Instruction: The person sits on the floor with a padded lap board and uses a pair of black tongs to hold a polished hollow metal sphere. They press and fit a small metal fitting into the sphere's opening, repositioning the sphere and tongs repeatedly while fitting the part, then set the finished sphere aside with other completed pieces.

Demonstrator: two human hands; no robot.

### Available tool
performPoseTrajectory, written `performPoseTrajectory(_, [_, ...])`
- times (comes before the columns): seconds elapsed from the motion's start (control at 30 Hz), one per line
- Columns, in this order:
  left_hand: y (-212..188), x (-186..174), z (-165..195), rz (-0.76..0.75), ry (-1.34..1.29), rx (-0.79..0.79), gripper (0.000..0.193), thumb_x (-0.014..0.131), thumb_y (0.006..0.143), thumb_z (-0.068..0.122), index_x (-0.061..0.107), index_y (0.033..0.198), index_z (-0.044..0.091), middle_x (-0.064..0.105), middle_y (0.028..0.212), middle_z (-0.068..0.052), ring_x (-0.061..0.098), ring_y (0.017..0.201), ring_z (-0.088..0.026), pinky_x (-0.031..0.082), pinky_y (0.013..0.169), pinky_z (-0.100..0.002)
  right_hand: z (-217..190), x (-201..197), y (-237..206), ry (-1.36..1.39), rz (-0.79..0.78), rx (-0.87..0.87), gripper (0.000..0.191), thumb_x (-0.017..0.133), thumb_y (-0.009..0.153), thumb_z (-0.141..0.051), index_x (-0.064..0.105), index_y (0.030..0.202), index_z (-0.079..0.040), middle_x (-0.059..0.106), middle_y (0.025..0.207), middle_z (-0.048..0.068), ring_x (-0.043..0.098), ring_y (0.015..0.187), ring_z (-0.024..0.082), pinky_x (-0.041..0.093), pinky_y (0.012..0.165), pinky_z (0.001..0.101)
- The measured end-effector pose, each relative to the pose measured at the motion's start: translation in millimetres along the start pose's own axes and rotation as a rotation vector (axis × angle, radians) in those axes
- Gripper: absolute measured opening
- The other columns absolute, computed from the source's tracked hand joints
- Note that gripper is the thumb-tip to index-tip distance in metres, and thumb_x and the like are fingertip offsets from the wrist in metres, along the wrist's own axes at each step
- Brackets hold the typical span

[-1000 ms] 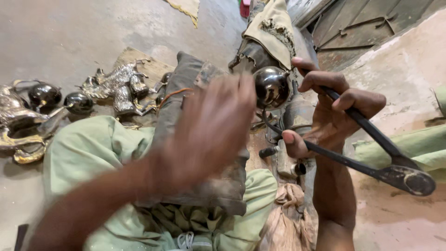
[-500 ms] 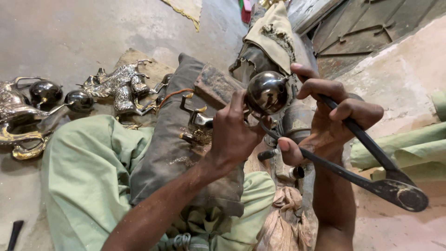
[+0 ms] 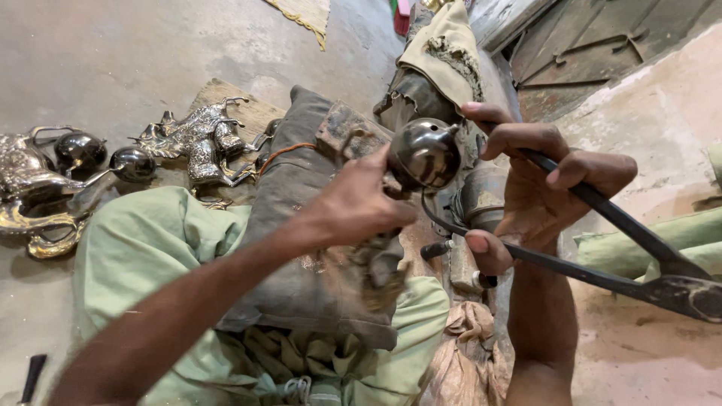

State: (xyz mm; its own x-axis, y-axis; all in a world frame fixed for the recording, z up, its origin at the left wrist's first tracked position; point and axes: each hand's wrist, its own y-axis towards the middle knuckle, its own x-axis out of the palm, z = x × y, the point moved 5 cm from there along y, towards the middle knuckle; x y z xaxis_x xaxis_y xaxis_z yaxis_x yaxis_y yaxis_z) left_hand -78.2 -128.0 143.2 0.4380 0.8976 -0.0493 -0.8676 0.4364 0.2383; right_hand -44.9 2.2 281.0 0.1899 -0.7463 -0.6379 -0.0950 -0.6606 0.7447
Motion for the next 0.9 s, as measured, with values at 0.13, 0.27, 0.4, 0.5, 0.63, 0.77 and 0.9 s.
performPoseTrajectory(0.13, [-1.5, -28.5, -4.7, -0.232, -0.041, -0.005, 0.053, 0.066, 0.079, 0.013, 0.063, 0.131, 0.004, 0.080, 0.100, -0.013, 0.077, 0.098, -0.023, 0.058, 0.096, -0.040, 0.4, 3.0, 2.1, 0.001, -0.032, -0.031, 0.065, 0.082, 0.078, -0.030, 0.031, 0.118, -0.018, 0.052, 0.108, 0.017, 0.058, 0.101, 0.029, 0.053, 0.108, 0.0669])
performPoseTrajectory(0.27, [8.5, -72.1, 6.3, -0.367, 0.052, -0.163, 0.034, 0.063, 0.081, 0.009, 0.075, 0.112, 0.007, 0.081, 0.098, -0.006, 0.079, 0.092, -0.020, 0.063, 0.089, -0.040, 4.8, 9.9, 2.1, -0.030, 0.024, 0.008, 0.067, 0.082, 0.079, -0.029, 0.030, 0.119, -0.019, 0.050, 0.111, 0.014, 0.057, 0.103, 0.026, 0.054, 0.109, 0.0620])
performPoseTrajectory(0.4, [21.3, -92.3, 22.3, -0.351, 0.801, -0.150, 0.026, 0.067, 0.091, 0.017, 0.077, 0.114, 0.010, 0.079, 0.103, -0.011, 0.070, 0.098, -0.021, 0.057, 0.094, -0.044, 17.2, 13.8, 2.2, 0.001, 0.084, 0.054, 0.070, 0.085, 0.080, -0.028, 0.028, 0.120, -0.020, 0.049, 0.114, 0.013, 0.058, 0.101, 0.025, 0.052, 0.109, 0.0601])
performPoseTrajectory(0.5, [13.0, -70.8, 17.8, -0.235, 1.126, -0.115, 0.035, 0.072, 0.093, 0.025, 0.070, 0.121, 0.005, 0.075, 0.102, -0.013, 0.070, 0.098, -0.026, 0.046, 0.109, -0.050, 23.9, 11.8, -1.8, 0.001, 0.117, 0.105, 0.071, 0.085, 0.080, -0.028, 0.027, 0.121, -0.020, 0.052, 0.112, 0.013, 0.059, 0.102, 0.026, 0.052, 0.110, 0.0571])
performPoseTrajectory(0.63, [-16.8, -31.6, 32.6, 0.599, 1.187, 0.626, 0.099, 0.069, 0.068, 0.062, 0.057, 0.128, -0.016, 0.071, 0.109, -0.034, 0.063, 0.109, -0.042, 0.044, 0.101, -0.054, 28.2, 7.1, -11.2, -0.013, 0.166, 0.119, 0.071, 0.086, 0.081, -0.028, 0.028, 0.121, -0.021, 0.051, 0.113, 0.012, 0.060, 0.101, 0.024, 0.055, 0.110, 0.0548])
performPoseTrajectory(0.77, [9.2, -11.7, -3.1, 0.671, 1.010, 0.375, 0.077, 0.072, 0.082, 0.048, 0.061, 0.126, -0.014, 0.072, 0.107, -0.029, 0.065, 0.112, -0.047, 0.044, 0.105, -0.058, 34.9, 4.1, -19.5, 0.019, 0.211, 0.134, 0.071, 0.088, 0.081, -0.025, 0.030, 0.122, -0.021, 0.055, 0.112, 0.013, 0.059, 0.100, 0.023, 0.054, 0.112, 0.0533])
performPoseTrajectory(0.9, [36.7, -17.3, -20.6, 0.483, 0.703, 0.403, 0.035, 0.071, 0.088, 0.013, 0.068, 0.117, -0.006, 0.075, 0.103, -0.022, 0.072, 0.101, -0.037, 0.056, 0.098, -0.051, 33.9, -3.9, -19.5, 0.002, 0.158, 0.042, 0.070, 0.086, 0.079, -0.027, 0.028, 0.118, -0.018, 0.054, 0.109, 0.015, 0.059, 0.102, 0.027, 0.052, 0.114, 0.0626])
